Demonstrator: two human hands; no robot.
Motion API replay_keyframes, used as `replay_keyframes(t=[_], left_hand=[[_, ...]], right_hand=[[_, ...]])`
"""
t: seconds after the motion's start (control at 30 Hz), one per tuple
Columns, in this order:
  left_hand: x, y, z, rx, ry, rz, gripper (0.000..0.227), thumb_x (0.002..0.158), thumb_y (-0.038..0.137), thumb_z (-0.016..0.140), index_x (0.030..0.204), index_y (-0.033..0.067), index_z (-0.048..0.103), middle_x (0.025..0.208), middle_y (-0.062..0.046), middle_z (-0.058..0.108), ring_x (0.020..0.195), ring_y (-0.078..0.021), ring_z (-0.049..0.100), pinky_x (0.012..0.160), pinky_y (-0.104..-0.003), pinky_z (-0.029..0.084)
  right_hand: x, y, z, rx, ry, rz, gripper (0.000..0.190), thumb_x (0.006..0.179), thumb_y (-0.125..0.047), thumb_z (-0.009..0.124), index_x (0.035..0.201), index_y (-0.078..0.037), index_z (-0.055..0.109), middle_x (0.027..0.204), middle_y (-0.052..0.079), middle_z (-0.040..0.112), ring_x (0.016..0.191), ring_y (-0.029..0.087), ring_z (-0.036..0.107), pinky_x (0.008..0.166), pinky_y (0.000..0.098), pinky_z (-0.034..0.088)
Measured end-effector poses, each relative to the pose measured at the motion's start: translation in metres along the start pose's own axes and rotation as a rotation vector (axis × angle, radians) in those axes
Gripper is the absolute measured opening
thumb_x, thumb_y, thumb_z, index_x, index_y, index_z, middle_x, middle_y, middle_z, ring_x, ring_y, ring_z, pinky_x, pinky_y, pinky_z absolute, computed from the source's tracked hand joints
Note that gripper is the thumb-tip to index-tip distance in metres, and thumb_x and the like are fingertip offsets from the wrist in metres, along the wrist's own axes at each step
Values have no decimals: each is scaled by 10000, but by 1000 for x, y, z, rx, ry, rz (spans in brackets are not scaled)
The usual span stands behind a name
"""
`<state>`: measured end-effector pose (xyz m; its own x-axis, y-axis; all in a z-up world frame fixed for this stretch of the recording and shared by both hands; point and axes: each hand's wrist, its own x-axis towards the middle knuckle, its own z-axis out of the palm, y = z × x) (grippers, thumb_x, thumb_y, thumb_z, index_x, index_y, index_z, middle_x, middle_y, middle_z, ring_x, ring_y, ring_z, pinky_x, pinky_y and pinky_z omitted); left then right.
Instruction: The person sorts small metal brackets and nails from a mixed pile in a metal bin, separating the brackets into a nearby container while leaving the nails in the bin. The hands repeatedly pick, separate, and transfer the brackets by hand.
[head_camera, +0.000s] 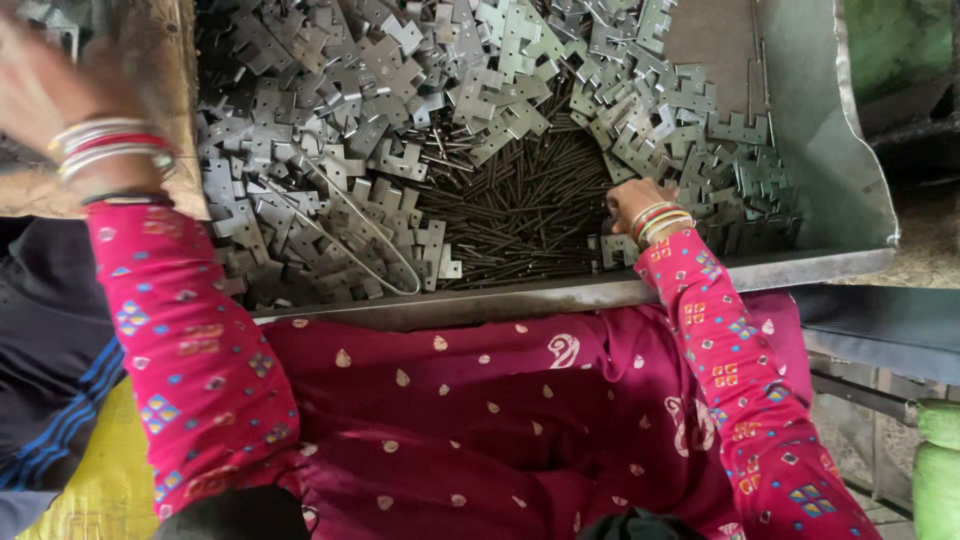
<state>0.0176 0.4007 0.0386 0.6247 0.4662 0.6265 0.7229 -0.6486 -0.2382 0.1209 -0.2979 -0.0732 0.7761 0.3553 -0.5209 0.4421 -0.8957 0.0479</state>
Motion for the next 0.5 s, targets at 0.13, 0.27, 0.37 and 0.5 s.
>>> replay_keyframes(t=[0.13,0.27,0.37,0.5], left_hand=[[-28,107,-67,-104,-262,584,150,871,255,737,889,114,786,857,-146,732,807,-328,737,702,-448,596],[-115,204,-123,-282,-962,829,214,958,186,661,1063,13,734,980,-220,745,881,-358,767,785,-465,625],[-159,222,-131,-322,-833,831,178,938,170,679,1053,98,795,1083,-146,766,989,-346,749,810,-484,598],[-180,228,-114,-53,-906,939,204,895,211,732,1080,147,788,1071,-76,782,1016,-313,735,884,-500,523]], right_hand=[[-12,0,-12,220,4,28,352,788,-262,884,1081,-154,722,1091,136,733,1032,358,682,940,575,510],[-36,4,-29,890,406,-210,237,881,-142,847,1072,-83,719,1058,125,765,989,311,724,966,583,576],[-58,-4,-42,1920,472,-382,287,952,-67,720,1230,-38,654,1219,134,717,1088,296,719,995,583,558],[-76,-22,-61,2462,386,-424,244,970,-143,577,1151,-5,664,1066,148,724,977,317,741,895,569,633]])
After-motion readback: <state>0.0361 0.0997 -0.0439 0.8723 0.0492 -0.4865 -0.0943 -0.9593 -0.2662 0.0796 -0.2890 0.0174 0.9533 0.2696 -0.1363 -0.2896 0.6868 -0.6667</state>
